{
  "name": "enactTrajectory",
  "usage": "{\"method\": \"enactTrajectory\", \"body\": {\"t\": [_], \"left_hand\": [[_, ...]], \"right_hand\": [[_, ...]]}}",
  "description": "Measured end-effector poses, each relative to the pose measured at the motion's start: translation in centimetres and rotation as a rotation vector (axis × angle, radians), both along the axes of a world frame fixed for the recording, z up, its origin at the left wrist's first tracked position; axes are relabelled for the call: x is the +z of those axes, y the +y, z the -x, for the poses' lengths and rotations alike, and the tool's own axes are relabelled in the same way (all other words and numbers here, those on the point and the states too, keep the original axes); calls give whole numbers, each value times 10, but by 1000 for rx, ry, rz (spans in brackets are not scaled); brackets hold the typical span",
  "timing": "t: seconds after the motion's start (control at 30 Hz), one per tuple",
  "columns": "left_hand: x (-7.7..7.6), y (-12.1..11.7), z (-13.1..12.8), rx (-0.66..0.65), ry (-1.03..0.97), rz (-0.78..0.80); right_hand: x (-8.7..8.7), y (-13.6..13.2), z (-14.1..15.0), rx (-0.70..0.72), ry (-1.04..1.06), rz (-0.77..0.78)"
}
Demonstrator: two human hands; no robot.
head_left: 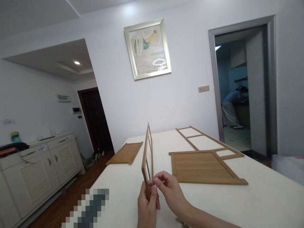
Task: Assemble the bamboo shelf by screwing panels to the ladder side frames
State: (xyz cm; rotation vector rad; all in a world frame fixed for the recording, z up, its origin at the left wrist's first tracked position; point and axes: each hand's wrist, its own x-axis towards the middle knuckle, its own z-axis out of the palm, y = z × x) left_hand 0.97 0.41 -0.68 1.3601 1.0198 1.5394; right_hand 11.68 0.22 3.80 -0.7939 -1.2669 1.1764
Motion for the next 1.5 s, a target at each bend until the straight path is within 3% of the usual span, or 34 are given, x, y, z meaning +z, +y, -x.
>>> {"method": "enactTrajectory", "body": {"t": [0.13,0.27,0.47,0.67,0.8,1.0,1.3,1.5], "left_hand": [[3,-5,-1,1,20,-7],[2,-7,0,-2,95,-16],[-4,-3,1,52,79,-28],[-1,-4,0,77,72,-30],[1,-5,0,107,116,-15],[2,-5,0,143,120,-36],[2,-6,3,15,94,11],[7,-12,4,42,162,-90]], "right_hand": [[-23,-1,-2,-89,-31,-29],[-23,-4,-3,-29,-21,-18],[-24,-7,-7,-82,-118,-57],[-35,-13,-1,18,-104,-38],[-39,-17,5,-26,-211,-48],[-45,-18,8,85,-372,-115],[-61,-10,6,133,-394,-141],[-58,-14,8,89,-377,-161]]}}
